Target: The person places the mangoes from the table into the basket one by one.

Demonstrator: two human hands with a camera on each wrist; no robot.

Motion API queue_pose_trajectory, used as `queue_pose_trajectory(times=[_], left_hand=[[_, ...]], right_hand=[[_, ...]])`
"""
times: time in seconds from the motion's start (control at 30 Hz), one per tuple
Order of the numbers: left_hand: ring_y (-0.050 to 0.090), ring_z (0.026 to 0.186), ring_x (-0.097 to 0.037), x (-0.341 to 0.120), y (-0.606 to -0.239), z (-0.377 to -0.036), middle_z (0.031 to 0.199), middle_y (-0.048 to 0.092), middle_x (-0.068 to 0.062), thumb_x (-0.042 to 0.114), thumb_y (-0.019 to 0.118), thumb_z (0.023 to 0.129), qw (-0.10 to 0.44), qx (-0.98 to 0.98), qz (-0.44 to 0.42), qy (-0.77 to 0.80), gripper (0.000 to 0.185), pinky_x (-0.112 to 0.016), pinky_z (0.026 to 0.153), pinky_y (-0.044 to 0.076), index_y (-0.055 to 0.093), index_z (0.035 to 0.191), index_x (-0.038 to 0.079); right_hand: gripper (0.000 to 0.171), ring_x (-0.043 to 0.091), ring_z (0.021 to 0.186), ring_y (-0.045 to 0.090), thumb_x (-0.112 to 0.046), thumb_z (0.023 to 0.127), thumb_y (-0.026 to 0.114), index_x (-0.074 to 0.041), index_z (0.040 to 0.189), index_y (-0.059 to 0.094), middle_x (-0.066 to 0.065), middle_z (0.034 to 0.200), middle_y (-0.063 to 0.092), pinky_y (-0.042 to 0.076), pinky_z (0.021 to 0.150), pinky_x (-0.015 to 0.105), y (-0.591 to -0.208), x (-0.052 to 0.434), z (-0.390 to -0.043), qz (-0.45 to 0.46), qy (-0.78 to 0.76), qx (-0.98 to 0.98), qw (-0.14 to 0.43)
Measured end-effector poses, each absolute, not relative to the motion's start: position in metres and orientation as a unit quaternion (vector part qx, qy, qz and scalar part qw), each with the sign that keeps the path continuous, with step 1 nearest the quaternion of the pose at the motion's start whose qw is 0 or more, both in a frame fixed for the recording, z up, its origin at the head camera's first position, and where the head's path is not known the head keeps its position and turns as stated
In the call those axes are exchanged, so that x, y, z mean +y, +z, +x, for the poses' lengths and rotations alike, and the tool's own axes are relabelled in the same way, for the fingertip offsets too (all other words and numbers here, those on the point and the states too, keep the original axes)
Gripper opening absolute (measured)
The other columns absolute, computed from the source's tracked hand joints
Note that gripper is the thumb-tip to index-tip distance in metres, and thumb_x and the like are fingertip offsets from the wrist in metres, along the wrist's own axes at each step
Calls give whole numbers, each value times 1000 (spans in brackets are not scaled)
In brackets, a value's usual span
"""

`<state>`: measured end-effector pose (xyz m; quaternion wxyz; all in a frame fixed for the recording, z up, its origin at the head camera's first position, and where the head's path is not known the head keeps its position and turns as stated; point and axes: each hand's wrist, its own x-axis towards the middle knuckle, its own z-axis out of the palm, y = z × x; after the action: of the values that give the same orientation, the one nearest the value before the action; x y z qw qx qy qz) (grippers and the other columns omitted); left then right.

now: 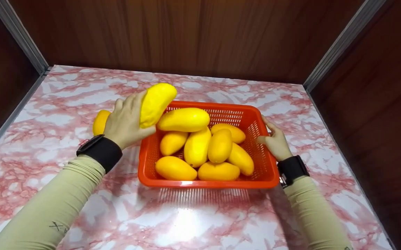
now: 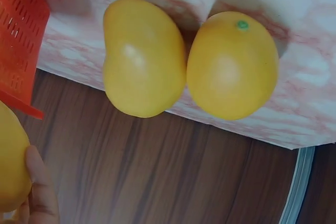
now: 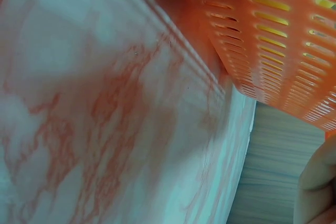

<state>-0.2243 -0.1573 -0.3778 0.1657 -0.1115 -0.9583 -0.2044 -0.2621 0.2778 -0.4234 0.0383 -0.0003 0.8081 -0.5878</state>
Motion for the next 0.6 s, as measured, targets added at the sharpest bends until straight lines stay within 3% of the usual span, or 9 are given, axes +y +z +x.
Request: queue_pose_trajectory(times=[0.43,0.6], left_hand=[[47,104,-39,-143,-376,-219,147,49,-16,37,76,74,183,-943,-221,-166,92,-48,83,45,36,150,5],[48,102,-37,-137,-376,-216,145,50,-12,35,75,74,173,-939,-248,-166,89,-46,72,50,36,150,8]], right_hand=[[86,18,75,72,9,79,57,-20,156,32,38,122,59,60,67,34,-420,275,-260,-3,-597,801,41],[86,18,76,72,9,80,57,-21,156,32,38,123,59,60,67,33,-420,275,-259,-1,-600,799,45]])
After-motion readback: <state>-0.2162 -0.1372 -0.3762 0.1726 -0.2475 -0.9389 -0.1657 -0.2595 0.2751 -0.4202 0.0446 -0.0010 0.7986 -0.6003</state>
